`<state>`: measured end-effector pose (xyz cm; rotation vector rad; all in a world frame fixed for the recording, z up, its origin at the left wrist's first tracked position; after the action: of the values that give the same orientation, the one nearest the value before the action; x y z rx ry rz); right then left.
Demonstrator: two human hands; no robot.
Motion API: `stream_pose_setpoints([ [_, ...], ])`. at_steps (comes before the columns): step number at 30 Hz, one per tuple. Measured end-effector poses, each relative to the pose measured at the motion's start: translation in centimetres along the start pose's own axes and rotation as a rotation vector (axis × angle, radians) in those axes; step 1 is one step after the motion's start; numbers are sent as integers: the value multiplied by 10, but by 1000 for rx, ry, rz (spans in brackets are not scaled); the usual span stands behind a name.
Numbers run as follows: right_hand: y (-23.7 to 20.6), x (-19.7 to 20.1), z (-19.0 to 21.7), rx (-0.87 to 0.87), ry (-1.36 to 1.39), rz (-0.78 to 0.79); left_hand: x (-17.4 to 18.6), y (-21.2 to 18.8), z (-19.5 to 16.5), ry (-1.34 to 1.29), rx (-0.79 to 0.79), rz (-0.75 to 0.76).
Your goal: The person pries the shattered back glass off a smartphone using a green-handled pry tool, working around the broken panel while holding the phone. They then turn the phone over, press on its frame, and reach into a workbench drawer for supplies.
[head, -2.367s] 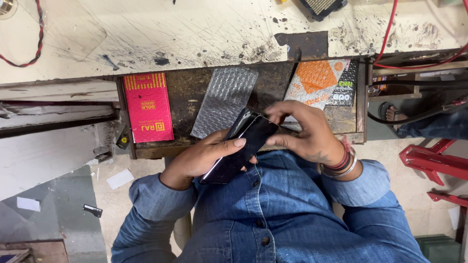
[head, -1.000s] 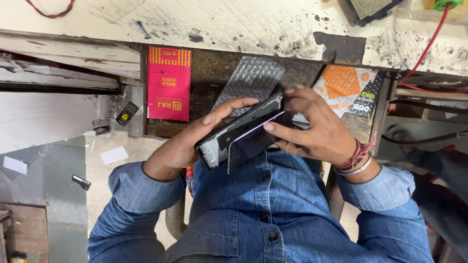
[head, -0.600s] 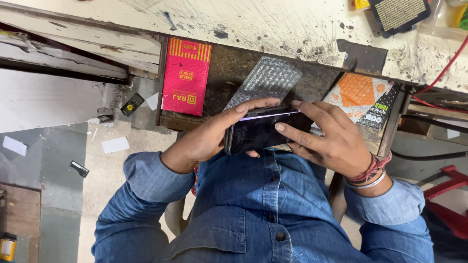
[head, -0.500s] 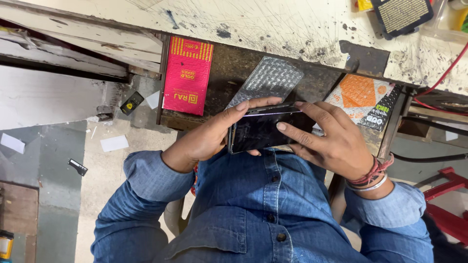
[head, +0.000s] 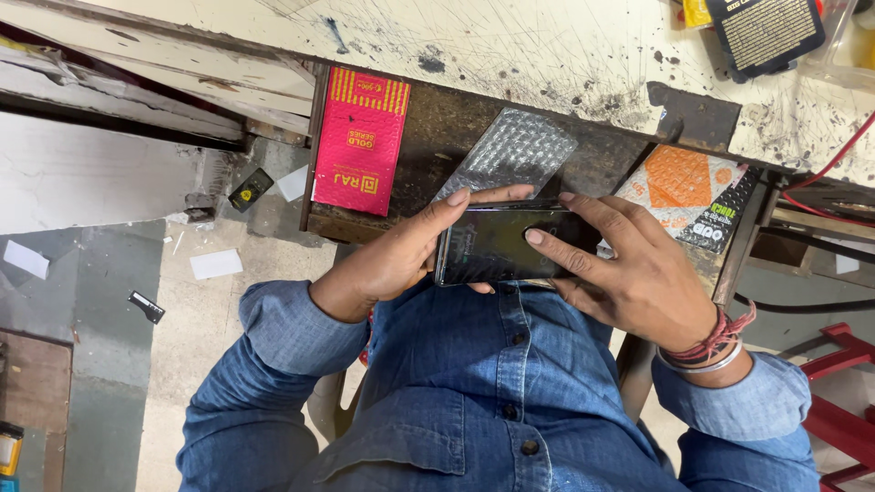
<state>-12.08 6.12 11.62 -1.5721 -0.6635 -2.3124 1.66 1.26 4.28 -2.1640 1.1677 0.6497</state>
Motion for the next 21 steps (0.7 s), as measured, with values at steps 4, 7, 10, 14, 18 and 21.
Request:
stream_pose_setpoints([
  [4, 0, -1, 0, -6, 2, 27, 0, 0, 0, 2, 1, 2],
  [7, 0, -3, 0, -23, 2, 47, 1, -1, -2, 31, -10, 3],
  [10, 0, -3, 0, -35, 0, 54, 1, -2, -1, 31, 1, 2],
  [14, 1, -4, 1, -33, 3, 55, 0, -2, -1, 11, 10, 15],
  [18, 2, -4, 2, -31, -5, 61, 1, -3, -4, 79, -7, 5],
  [21, 3, -4, 3, -21, -17, 61, 4, -1, -2, 142, 3, -35],
])
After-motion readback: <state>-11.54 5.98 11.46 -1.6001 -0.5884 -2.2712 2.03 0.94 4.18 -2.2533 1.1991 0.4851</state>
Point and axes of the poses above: each hand's wrist, its own y-axis towards the middle knuckle, its own x-axis out of the back of the hand, z = x × y, the point moved 9 cm from there along y, towards the middle knuckle, and after that the axes turned 4 degrees about -z, right-handed, at the moved point
